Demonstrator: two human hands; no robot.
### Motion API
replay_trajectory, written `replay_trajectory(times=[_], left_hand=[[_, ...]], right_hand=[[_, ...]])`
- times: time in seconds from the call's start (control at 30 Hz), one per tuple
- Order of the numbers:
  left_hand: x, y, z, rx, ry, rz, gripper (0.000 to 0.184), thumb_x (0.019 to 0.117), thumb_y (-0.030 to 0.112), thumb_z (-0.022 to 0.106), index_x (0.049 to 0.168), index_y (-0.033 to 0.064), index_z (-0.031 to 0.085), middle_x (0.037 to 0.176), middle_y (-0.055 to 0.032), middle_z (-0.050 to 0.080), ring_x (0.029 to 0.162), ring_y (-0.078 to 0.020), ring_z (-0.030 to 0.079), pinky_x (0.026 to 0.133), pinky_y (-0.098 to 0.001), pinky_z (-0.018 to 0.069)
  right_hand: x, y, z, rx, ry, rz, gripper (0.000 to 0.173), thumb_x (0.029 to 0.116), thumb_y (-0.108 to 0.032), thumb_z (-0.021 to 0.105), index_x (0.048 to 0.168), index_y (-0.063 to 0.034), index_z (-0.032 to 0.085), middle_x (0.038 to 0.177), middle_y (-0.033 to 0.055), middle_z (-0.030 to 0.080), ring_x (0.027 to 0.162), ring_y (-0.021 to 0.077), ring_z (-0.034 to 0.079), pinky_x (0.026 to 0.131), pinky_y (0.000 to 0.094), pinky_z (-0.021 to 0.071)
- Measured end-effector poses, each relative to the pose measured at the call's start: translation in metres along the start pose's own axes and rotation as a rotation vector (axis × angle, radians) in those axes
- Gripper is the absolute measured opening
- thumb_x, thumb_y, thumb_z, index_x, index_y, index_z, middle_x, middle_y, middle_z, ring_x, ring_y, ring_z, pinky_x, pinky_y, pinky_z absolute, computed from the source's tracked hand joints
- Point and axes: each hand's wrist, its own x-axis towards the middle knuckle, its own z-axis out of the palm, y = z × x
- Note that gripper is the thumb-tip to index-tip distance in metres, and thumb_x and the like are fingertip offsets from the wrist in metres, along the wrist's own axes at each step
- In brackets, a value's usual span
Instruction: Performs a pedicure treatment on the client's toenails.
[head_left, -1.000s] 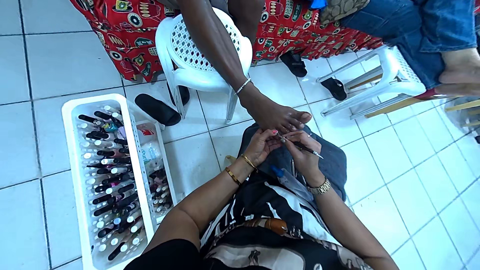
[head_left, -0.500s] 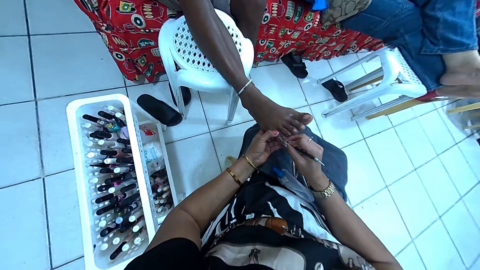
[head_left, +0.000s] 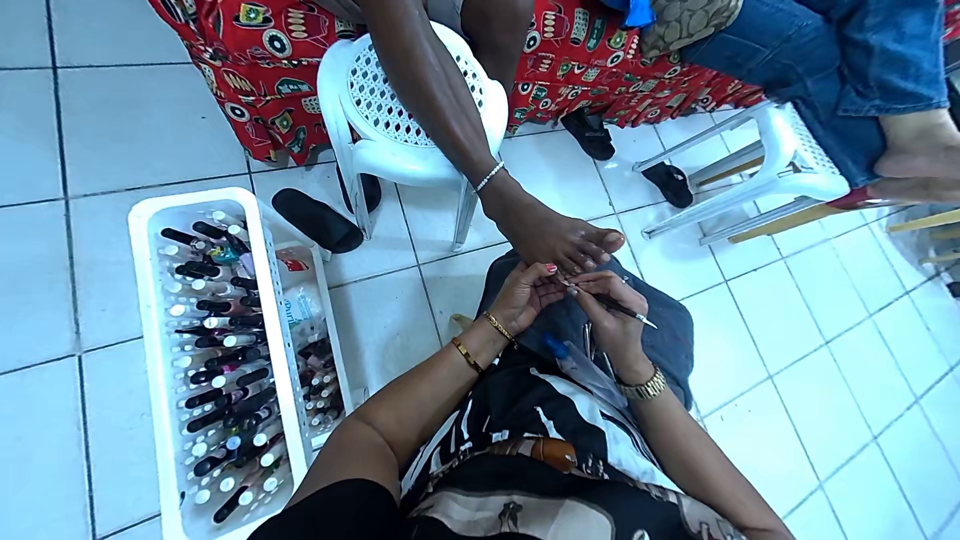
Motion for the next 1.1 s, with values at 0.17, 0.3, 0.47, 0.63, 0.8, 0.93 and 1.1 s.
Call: replay_trajectory(times=[0.17,0.3,0.47,0.63,0.8,0.93,1.1], left_hand=[[0.002,0.000,0.001,0.003,0.012,-0.005,0.014,0.1017,0.007,0.052,0.115,0.0133,0.050,0.086,-0.0034,0.065,0.073,-0.0145,0.068,0.073,-0.0301,0.0599],[0.001,0.000,0.001,-0.011,0.010,-0.003,0.014,0.1026,0.007,0.052,0.115,0.0129,0.050,0.086,-0.0038,0.065,0.073,-0.0150,0.068,0.073,-0.0303,0.0601],[0.001,0.001,0.003,-0.003,0.025,-0.005,0.013,0.1024,0.007,0.052,0.114,0.0126,0.051,0.084,-0.0033,0.065,0.072,-0.0140,0.068,0.072,-0.0291,0.0602],[0.000,0.001,0.002,-0.010,0.016,-0.002,0.015,0.1023,0.006,0.053,0.115,0.0129,0.051,0.084,-0.0034,0.064,0.072,-0.0146,0.068,0.072,-0.0298,0.0601],[0.001,0.001,0.003,-0.008,0.017,-0.005,0.015,0.1012,0.006,0.054,0.114,0.0138,0.052,0.083,-0.0028,0.066,0.071,-0.0135,0.068,0.071,-0.0290,0.0604],[0.000,0.001,0.003,0.006,0.020,-0.010,0.017,0.1023,0.008,0.054,0.118,0.0134,0.050,0.084,-0.0035,0.065,0.072,-0.0147,0.068,0.073,-0.0304,0.0606],[0.000,0.002,0.004,0.001,0.019,-0.008,0.016,0.1021,0.008,0.055,0.116,0.0137,0.051,0.083,-0.0025,0.065,0.071,-0.0138,0.068,0.071,-0.0291,0.0601]], right_hand=[[0.000,0.007,0.006,-0.077,0.041,-0.047,0.008,0.0869,-0.003,0.070,0.081,0.0004,0.067,0.094,0.0071,0.073,0.091,0.0073,0.070,0.083,0.0215,0.0584],[-0.002,0.002,0.003,-0.053,0.027,-0.038,0.006,0.0872,-0.002,0.070,0.082,0.0008,0.068,0.095,0.0070,0.073,0.091,0.0064,0.070,0.082,0.0205,0.0584],[-0.002,0.006,0.009,-0.084,0.059,-0.042,0.008,0.0866,-0.003,0.070,0.080,0.0012,0.067,0.094,0.0082,0.073,0.091,0.0067,0.070,0.082,0.0201,0.0577],[-0.002,0.001,0.005,-0.039,0.047,-0.028,0.008,0.0869,-0.002,0.070,0.080,-0.0007,0.067,0.095,0.0062,0.074,0.091,0.0061,0.070,0.080,0.0199,0.0583],[0.000,0.009,0.008,-0.130,0.050,-0.082,0.010,0.0877,-0.005,0.070,0.080,0.0013,0.067,0.093,0.0097,0.072,0.090,0.0082,0.070,0.081,0.0206,0.0574],[0.000,0.003,-0.002,-0.153,-0.027,-0.083,0.011,0.0883,-0.005,0.068,0.080,0.0019,0.067,0.095,0.0118,0.073,0.091,0.0097,0.070,0.082,0.0214,0.0572],[0.003,-0.001,-0.006,-0.122,-0.050,-0.069,0.010,0.0873,-0.004,0.068,0.079,0.0016,0.066,0.095,0.0104,0.073,0.091,0.0073,0.070,0.081,0.0192,0.0570]])
